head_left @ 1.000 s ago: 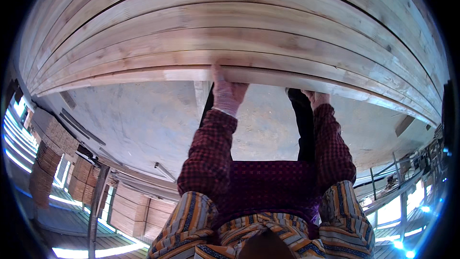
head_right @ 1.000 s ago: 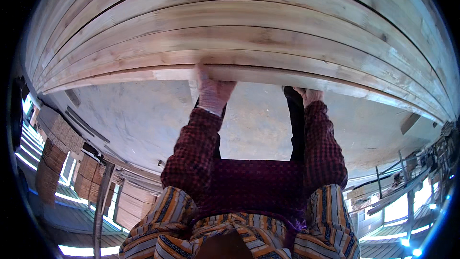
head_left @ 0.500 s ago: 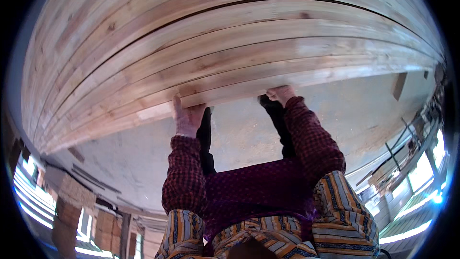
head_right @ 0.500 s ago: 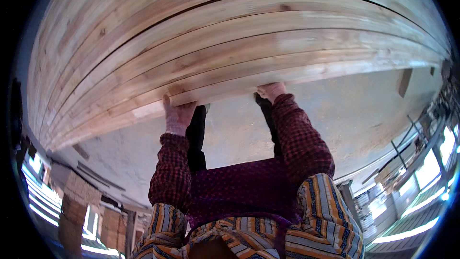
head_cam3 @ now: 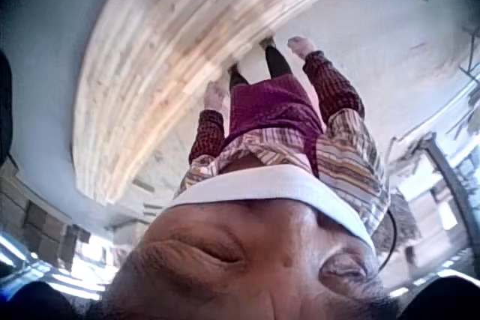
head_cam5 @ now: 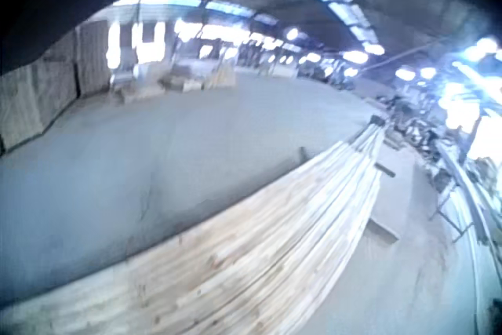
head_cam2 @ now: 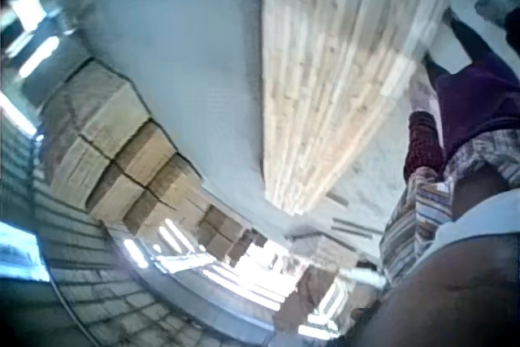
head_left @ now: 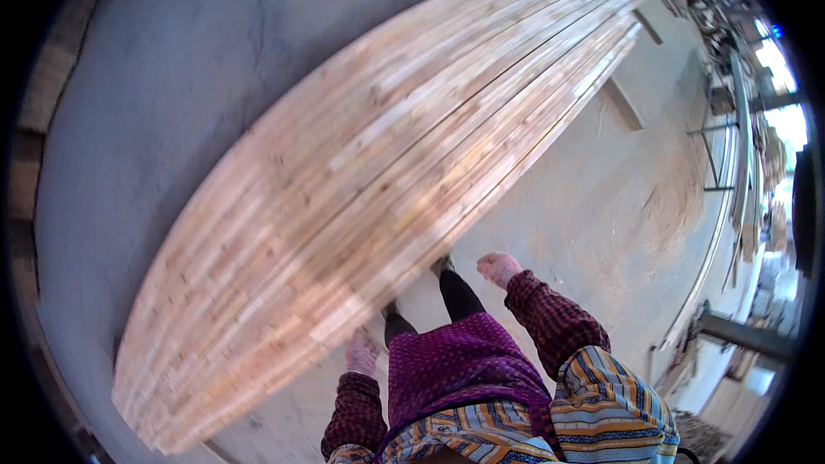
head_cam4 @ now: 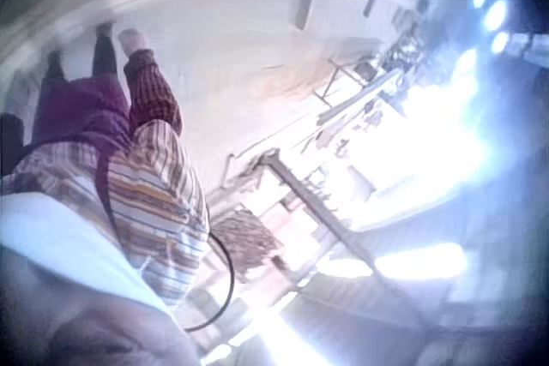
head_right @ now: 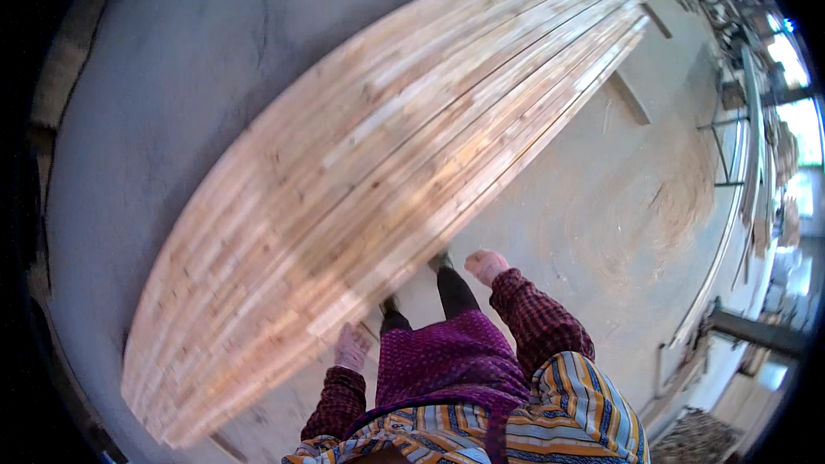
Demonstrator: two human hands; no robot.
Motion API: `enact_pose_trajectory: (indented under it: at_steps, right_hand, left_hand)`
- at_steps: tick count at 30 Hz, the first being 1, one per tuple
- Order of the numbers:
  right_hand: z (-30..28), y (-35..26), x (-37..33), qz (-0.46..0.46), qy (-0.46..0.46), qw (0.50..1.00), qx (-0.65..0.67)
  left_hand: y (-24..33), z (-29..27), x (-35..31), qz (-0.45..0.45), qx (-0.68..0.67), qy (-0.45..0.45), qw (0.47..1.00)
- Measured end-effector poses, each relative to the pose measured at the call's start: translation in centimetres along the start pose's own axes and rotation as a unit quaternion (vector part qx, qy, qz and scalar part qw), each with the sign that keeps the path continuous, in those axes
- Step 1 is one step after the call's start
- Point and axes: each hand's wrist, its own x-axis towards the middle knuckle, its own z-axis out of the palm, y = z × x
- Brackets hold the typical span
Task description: The person handles long wooden planks one by one, flipping them over and moving them to a stack.
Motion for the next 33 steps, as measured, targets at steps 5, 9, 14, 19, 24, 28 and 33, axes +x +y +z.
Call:
enact_pose_trajectory:
  at_steps: [5, 9, 14, 19, 24, 28, 33]
  right_hand:
    - [-3.5, -0.3, -11.7, 0.029, 0.048, 0.997, 0.051]
    - [-0.8, 8.7, -20.6, 0.075, 0.1, 0.989, 0.084]
    - [7.4, 23.2, -29.5, 0.221, 0.117, 0.929, 0.273]
    - [13.4, 29.3, -35.6, 0.331, 0.146, 0.838, 0.408]
    - [9.6, 33.2, -43.4, 0.293, 0.171, 0.855, 0.392]
    - [8.7, 43.5, -43.1, 0.267, 0.199, 0.815, 0.474]
    - [-0.2, 52.8, -48.6, 0.164, 0.298, 0.667, 0.663]
  left_hand:
    - [7.2, 3.0, 0.7, 0.002, 0.128, -0.111, 0.986]
    - [16.5, 6.5, 1.2, 0.115, 0.326, -0.164, 0.924]
    - [21.0, 15.6, -6.6, 0.112, 0.514, -0.081, 0.847]
    - [17.6, 22.2, -3.6, 0.086, 0.538, -0.211, 0.812]
    - [-2.2, 30.5, -14.1, 0.075, 0.569, -0.155, 0.804]
    - [-12.2, 36.6, -17.6, -0.114, 0.578, -0.408, 0.698]
    - [-28.1, 46.3, -24.9, -0.056, 0.656, -0.38, 0.65]
